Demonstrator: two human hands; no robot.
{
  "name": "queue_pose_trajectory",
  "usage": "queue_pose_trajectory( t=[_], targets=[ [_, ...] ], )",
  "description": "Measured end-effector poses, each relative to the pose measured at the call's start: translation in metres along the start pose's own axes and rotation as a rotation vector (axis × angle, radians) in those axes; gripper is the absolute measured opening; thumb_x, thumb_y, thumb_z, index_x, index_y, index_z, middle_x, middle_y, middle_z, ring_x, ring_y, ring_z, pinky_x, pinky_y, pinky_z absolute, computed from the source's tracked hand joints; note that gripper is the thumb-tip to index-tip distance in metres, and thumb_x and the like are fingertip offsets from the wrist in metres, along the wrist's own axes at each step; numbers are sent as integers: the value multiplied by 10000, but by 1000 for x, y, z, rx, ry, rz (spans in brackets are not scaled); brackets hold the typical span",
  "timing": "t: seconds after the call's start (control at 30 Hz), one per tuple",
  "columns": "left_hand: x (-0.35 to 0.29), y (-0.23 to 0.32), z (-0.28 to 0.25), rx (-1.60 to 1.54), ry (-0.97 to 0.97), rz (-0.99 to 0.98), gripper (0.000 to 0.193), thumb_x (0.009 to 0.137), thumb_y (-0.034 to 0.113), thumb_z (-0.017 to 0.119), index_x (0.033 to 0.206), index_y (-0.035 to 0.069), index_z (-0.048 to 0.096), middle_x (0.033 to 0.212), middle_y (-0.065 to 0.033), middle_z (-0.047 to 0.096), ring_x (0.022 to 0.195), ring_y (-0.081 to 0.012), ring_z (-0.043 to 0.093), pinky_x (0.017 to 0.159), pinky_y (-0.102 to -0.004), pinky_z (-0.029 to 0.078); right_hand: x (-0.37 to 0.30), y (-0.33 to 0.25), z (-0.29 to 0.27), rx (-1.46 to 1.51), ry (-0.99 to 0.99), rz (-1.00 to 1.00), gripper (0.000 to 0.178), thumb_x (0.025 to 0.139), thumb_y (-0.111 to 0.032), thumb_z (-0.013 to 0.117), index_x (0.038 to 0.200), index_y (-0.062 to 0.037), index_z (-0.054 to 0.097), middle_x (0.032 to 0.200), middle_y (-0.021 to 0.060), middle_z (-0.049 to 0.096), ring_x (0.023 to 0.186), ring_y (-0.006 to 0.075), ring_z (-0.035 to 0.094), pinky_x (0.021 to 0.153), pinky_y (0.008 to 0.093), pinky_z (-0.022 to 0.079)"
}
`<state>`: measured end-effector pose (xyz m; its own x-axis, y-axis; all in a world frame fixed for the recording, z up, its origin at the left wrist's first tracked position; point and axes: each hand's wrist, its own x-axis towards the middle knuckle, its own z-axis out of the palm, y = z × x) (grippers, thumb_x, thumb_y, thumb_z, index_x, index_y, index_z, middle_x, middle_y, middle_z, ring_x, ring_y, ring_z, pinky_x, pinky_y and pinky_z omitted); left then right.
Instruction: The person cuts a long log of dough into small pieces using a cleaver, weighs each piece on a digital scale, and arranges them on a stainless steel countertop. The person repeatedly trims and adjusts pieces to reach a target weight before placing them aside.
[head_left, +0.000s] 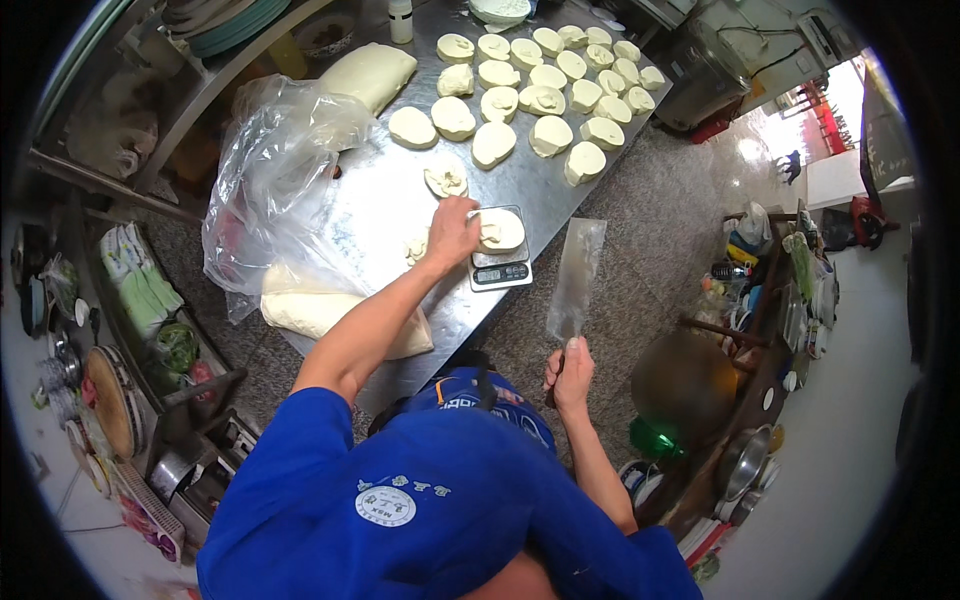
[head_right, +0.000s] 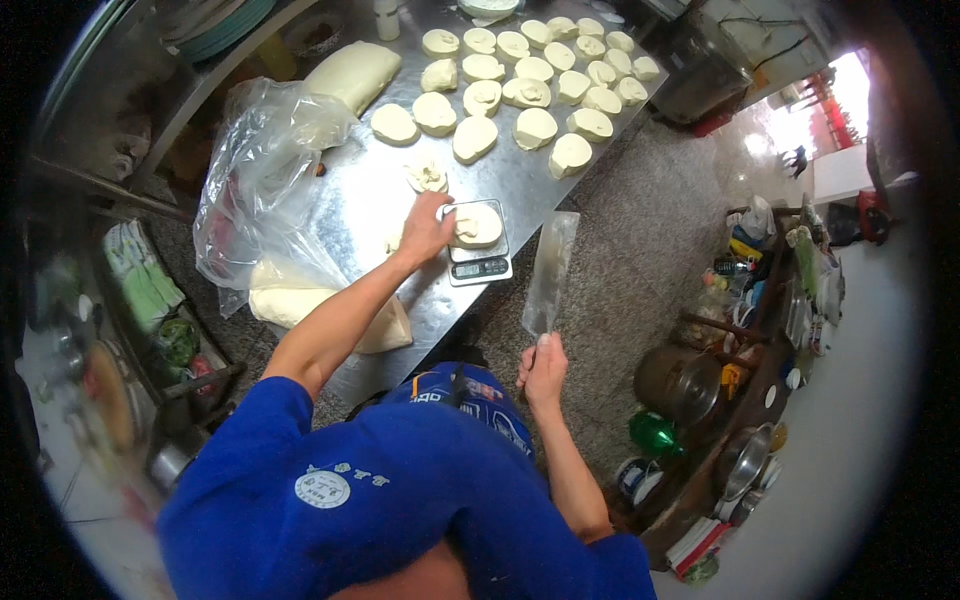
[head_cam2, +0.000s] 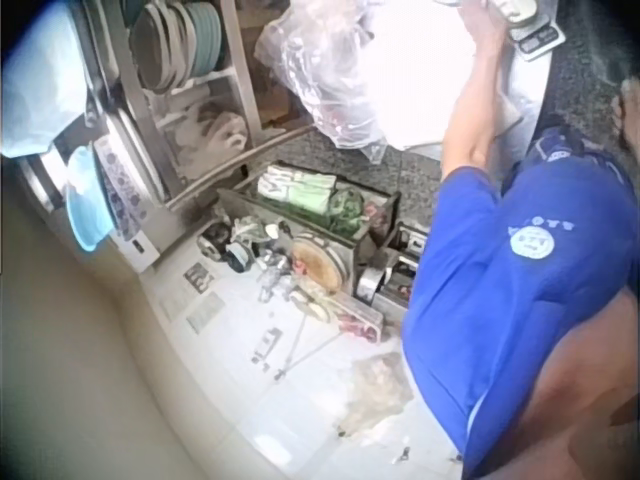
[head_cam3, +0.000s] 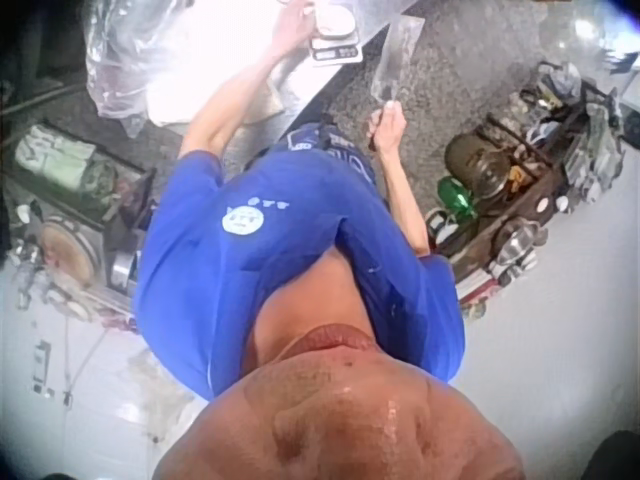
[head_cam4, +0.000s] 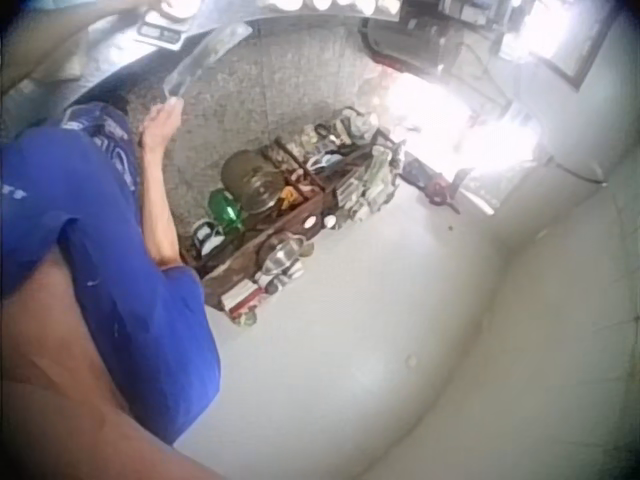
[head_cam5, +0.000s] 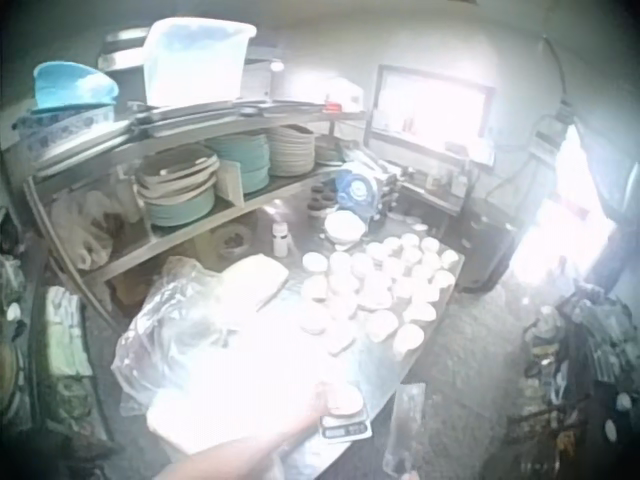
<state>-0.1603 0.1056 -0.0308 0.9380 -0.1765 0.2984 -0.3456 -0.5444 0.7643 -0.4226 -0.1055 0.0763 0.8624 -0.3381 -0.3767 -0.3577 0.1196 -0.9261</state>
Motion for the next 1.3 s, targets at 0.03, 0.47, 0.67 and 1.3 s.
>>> queue_pose_trajectory(
  t=[0.03, 0.47, 0.67, 1.3],
  targets=[
    [-4, -15, -5, -18, 55, 3, 342, 832, 140, 716, 1164, 62, 706, 1219, -201, 629, 1149, -396, 573, 978, -455, 487, -1, 2, -2, 21, 2, 3, 360, 1136, -401, 392, 965, -88, 445, 656, 11, 468, 466, 94, 456, 386, 268, 434],
    [-56, -21, -102, 623, -643, -50, 784, 831, 18, 656, 1547, 256, 440, 1376, -227, 512, 1143, -419, 590, 895, -496, 548, 1, -8, -4, 15, 33, -23, 341, 1138, -379, 387, 969, -89, 450, 669, 9, 470, 482, 92, 469, 396, 268, 436],
    [-50, -56, -96, 331, -455, -26, 517, 883, 14, 591, 1369, 187, 619, 1137, -218, 597, 873, -447, 671, 834, -505, 560, -2, -1, -8, 54, 61, -30, 347, 1137, -392, 388, 973, -92, 450, 670, 9, 468, 478, 91, 465, 395, 266, 434],
    [3, 40, 18, 321, -421, 302, 839, 855, 284, 705, 1596, 94, 361, 1554, -340, 371, 1398, -520, 407, 1171, -571, 349, 13, 0, -27, 31, 72, -4, 357, 1136, -378, 390, 936, -88, 445, 657, 14, 486, 457, 98, 467, 388, 277, 425]
  ],
)
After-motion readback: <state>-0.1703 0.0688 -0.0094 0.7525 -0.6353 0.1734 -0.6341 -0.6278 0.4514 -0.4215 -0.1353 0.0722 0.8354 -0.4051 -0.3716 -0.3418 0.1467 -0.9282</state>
